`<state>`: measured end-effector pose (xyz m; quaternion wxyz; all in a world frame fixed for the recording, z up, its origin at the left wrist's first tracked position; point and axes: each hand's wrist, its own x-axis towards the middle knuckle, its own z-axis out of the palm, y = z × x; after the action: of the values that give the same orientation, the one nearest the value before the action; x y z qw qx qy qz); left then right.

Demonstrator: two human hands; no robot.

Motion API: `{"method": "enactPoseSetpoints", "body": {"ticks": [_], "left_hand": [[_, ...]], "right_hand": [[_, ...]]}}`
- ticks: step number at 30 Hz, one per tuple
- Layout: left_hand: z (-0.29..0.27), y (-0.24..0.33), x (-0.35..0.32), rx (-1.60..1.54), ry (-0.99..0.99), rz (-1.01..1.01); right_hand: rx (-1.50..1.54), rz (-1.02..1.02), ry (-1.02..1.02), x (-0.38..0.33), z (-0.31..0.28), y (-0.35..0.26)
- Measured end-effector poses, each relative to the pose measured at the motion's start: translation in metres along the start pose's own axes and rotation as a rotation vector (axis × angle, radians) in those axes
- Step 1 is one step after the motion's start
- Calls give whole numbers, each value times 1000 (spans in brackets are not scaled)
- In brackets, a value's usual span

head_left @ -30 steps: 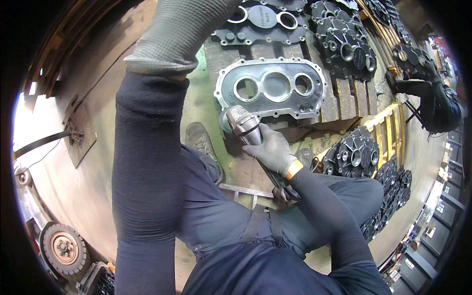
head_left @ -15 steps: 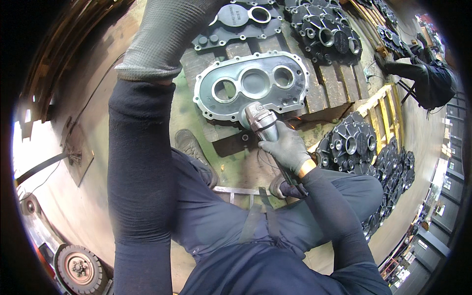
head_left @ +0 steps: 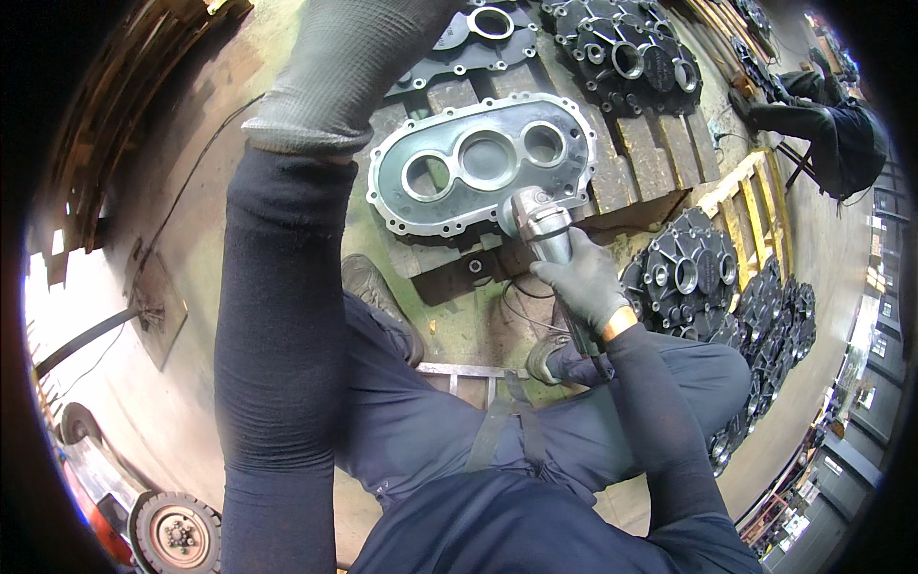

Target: The person sits on the floor and uses an angle grinder to smooth the edges and surfaces of metal engine parts. They handle each part one at a time, repositioning them as needed, and place finished pieces onto a nearby stack.

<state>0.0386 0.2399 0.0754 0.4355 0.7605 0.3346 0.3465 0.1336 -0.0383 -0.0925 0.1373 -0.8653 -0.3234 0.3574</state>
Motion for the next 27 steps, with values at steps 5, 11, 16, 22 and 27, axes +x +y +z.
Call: {"method": "enactPoseSetpoints", "body": {"ticks": [5,11,16,22,27], "left_hand": [[7,-3,0,6,15,30],[17,0,-6,-35,-16,30],[29,3,-9,34,9,78],[34,11,-8,87,-39,22],[34,-37,13,129,-122,51]], "right_hand": [[-33,-33,-9,-5,11,6],[7,-9,-2,-12,17,18],[-26,6,79,-9,14,37],[65,70,86,-13,-3,37],[53,89,145,-10,-11,44]]}}
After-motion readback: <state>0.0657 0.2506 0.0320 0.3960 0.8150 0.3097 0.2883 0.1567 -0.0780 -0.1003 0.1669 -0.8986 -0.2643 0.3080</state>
